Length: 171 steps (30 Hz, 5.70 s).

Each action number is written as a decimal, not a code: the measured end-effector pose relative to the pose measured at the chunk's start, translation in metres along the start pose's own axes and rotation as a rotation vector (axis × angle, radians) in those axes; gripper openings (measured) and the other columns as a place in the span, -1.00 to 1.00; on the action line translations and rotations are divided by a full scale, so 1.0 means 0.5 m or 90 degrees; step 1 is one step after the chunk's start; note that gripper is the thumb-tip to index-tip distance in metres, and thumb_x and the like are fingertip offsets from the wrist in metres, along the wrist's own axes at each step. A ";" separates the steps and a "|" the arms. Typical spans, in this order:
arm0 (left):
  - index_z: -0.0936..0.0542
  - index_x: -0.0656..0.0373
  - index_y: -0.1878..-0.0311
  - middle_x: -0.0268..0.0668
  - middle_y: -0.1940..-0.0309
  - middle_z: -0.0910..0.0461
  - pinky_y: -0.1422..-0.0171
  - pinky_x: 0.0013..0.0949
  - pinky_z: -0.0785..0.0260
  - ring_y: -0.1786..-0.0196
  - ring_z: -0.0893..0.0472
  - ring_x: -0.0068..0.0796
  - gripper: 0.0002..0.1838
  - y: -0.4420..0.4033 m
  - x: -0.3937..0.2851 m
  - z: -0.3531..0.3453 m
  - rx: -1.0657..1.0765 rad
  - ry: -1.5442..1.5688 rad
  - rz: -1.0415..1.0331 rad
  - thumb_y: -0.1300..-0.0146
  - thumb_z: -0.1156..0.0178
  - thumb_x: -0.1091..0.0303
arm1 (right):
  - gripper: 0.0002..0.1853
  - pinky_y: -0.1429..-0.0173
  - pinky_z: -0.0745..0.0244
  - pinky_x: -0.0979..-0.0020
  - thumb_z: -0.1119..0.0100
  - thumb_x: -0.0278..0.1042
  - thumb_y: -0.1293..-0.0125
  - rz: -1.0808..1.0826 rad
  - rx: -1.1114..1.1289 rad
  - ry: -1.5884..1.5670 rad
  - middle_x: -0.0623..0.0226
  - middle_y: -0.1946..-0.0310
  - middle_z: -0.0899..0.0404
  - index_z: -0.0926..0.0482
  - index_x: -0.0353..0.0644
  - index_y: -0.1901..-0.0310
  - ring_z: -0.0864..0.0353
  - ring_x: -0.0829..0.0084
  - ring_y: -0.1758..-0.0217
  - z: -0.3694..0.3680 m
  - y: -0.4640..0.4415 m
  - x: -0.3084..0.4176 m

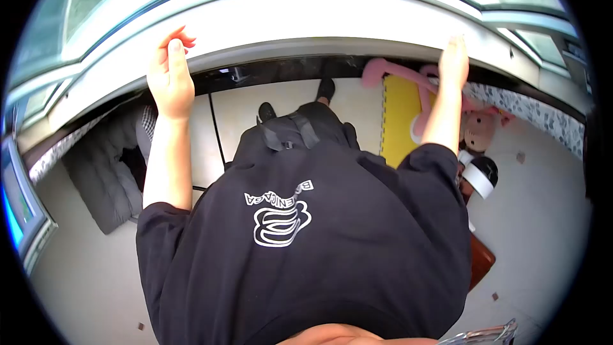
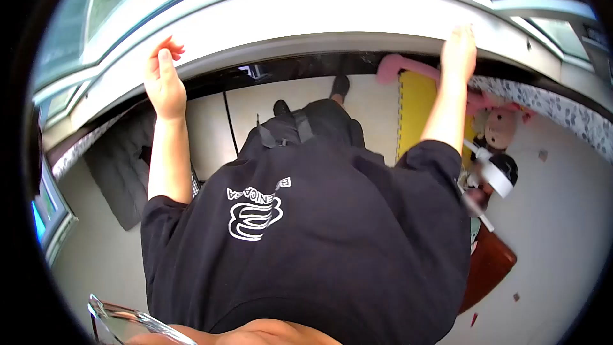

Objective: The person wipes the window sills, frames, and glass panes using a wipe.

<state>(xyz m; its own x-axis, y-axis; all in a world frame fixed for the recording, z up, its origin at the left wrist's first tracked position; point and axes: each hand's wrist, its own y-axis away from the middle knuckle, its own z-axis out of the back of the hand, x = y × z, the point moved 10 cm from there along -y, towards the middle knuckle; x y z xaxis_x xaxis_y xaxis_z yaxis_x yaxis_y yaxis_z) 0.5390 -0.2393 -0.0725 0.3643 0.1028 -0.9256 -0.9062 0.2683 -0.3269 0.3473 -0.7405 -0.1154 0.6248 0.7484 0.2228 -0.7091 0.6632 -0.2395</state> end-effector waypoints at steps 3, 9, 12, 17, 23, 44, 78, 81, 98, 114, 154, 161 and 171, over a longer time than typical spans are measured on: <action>-0.48 0.26 -0.06 -0.33 0.28 -0.53 -0.01 -0.47 -0.31 0.20 -0.47 -0.57 -0.72 -0.022 0.049 -0.121 0.069 0.024 0.063 -0.43 0.10 0.34 | -0.75 0.09 -0.52 0.17 0.11 -0.35 -0.25 0.176 0.017 0.097 0.00 0.19 -0.56 -0.54 -0.26 0.18 -0.58 0.13 0.14 -0.029 0.040 0.198; -0.50 0.18 -0.04 -0.38 0.30 -0.51 0.05 -0.51 -0.27 0.23 -0.44 -0.61 -0.72 -0.043 0.086 -0.266 0.110 -0.008 0.150 -0.44 0.08 0.27 | -0.68 -0.16 -0.38 0.12 -0.06 -0.14 -0.18 0.361 0.124 -0.256 0.11 0.11 -0.57 -0.57 -0.10 0.09 -0.53 0.13 -0.01 -0.060 0.146 0.452; -0.50 0.25 0.00 -0.27 0.25 -0.54 0.08 -0.44 -0.33 0.22 -0.48 -0.53 -0.74 -0.073 -0.007 -0.267 0.057 0.104 0.047 -0.43 0.06 0.29 | -0.60 -0.22 -0.36 0.24 0.06 -0.10 -0.28 0.224 0.399 0.007 0.13 0.02 -0.55 -0.55 -0.20 0.01 -0.48 0.23 -0.13 -0.106 0.076 0.244; -0.48 -0.09 -0.16 -0.37 -0.03 -0.53 0.08 -0.33 -0.30 0.13 -0.49 -0.46 -0.57 -0.103 -0.380 -0.311 0.224 0.340 -0.353 -0.37 0.05 -0.06 | -0.51 -0.43 -0.09 0.32 0.30 -0.11 -0.45 -0.015 0.129 -0.060 0.06 -0.28 -0.30 -0.36 -0.29 -0.22 -0.23 0.24 -0.39 0.049 -0.107 -0.252; -0.61 -0.54 0.07 -0.89 0.09 -0.54 0.13 -0.58 -0.11 0.18 -0.45 -0.79 -0.78 -0.102 -0.514 -0.371 0.216 0.315 -0.355 -0.19 -0.20 -0.06 | -0.52 -0.33 -0.22 0.20 0.09 -0.26 -0.29 0.105 0.196 -0.034 0.03 -0.17 -0.39 -0.35 -0.30 -0.20 -0.35 0.11 -0.26 -0.037 -0.034 0.004; -0.58 -0.28 0.03 -0.64 0.13 -0.54 0.25 -0.51 -0.10 0.40 -0.43 -0.65 -0.78 -0.131 -0.437 -0.309 0.121 0.501 -0.276 -0.28 -0.14 0.04 | -0.57 -0.26 -0.29 0.19 -0.01 -0.27 -0.17 0.149 0.235 0.060 -0.03 -0.04 -0.42 -0.40 -0.28 -0.07 -0.40 0.08 -0.17 -0.049 -0.011 0.128; -0.54 0.09 0.05 -0.12 0.19 -0.49 0.07 -0.16 -0.39 0.14 -0.50 -0.07 -0.73 0.051 -0.031 -0.785 0.231 -0.553 -0.111 -0.16 -0.05 0.40 | -0.56 -0.39 -0.16 0.25 0.15 -0.29 -0.28 0.075 0.025 -0.004 -0.01 -0.20 -0.38 -0.45 -0.36 -0.11 -0.28 0.12 -0.33 0.171 -0.415 -0.922; -0.53 0.09 0.05 -0.11 0.17 -0.48 0.07 -0.17 -0.39 0.14 -0.51 -0.07 -0.73 0.061 -0.017 -0.780 0.224 -0.559 -0.115 -0.16 -0.05 0.41 | -0.56 -0.38 -0.18 0.28 0.17 -0.28 -0.28 0.084 -0.059 0.079 0.05 -0.19 -0.40 -0.46 -0.30 -0.12 -0.30 0.15 -0.32 0.173 -0.444 -1.020; -0.52 0.12 0.05 -0.16 0.19 -0.48 0.07 -0.20 -0.38 0.15 -0.51 -0.11 -0.72 0.048 -0.049 -0.790 0.197 -0.562 -0.166 -0.15 -0.02 0.44 | -0.61 -0.33 -0.28 0.24 -0.01 -0.45 -0.13 0.254 -0.108 -0.033 0.02 -0.04 -0.52 -0.50 -0.36 -0.02 -0.44 0.13 -0.19 0.182 -0.276 -0.702; -0.56 0.08 0.10 -0.17 0.22 -0.50 0.11 -0.18 -0.40 0.17 -0.52 -0.11 -0.75 0.045 -0.049 -0.791 0.175 -0.552 -0.125 -0.13 -0.08 0.40 | -0.76 -0.09 -0.43 0.23 -0.01 -0.55 -0.15 0.049 -0.081 -0.069 0.11 0.17 -0.62 -0.63 -0.17 0.19 -0.54 0.10 0.04 0.166 -0.421 -0.881; -0.54 0.12 0.13 -0.18 0.28 -0.50 0.15 -0.20 -0.37 0.23 -0.51 -0.13 -0.75 0.045 -0.100 -0.791 0.164 -0.518 -0.191 -0.07 -0.09 0.46 | -0.82 -0.08 -0.44 0.26 -0.07 -0.58 -0.14 0.153 -0.311 -0.034 0.21 0.28 -0.63 -0.64 -0.22 0.26 -0.57 0.20 0.11 0.210 -0.391 -0.676; -0.54 0.11 0.15 -0.20 0.29 -0.50 0.15 -0.21 -0.37 0.22 -0.51 -0.15 -0.77 0.039 -0.157 -0.793 0.173 -0.526 -0.180 -0.09 -0.08 0.45 | -0.77 -0.15 -0.43 0.29 -0.11 -0.53 -0.10 0.446 -0.097 -0.233 0.27 0.20 -0.63 -0.61 -0.16 0.17 -0.57 0.27 0.02 0.196 -0.273 -0.332; -0.54 0.11 0.15 -0.21 0.30 -0.49 0.15 -0.21 -0.37 0.23 -0.50 -0.17 -0.77 0.039 -0.104 -0.789 0.192 -0.508 -0.184 -0.08 -0.09 0.44 | -0.58 -0.20 -0.31 0.21 -0.04 -0.45 -0.10 -0.002 -0.163 0.241 0.20 -0.09 -0.47 -0.56 -0.01 -0.05 -0.41 0.20 -0.09 0.250 -0.449 -0.914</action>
<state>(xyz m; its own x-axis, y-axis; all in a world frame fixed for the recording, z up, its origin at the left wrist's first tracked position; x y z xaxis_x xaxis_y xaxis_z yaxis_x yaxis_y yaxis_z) 0.4178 -0.6171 -0.1060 0.7119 0.5963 -0.3709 -0.7021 0.6155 -0.3580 0.1801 -1.2323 -0.0454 0.7355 0.6658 -0.1254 -0.6333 0.6100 -0.4763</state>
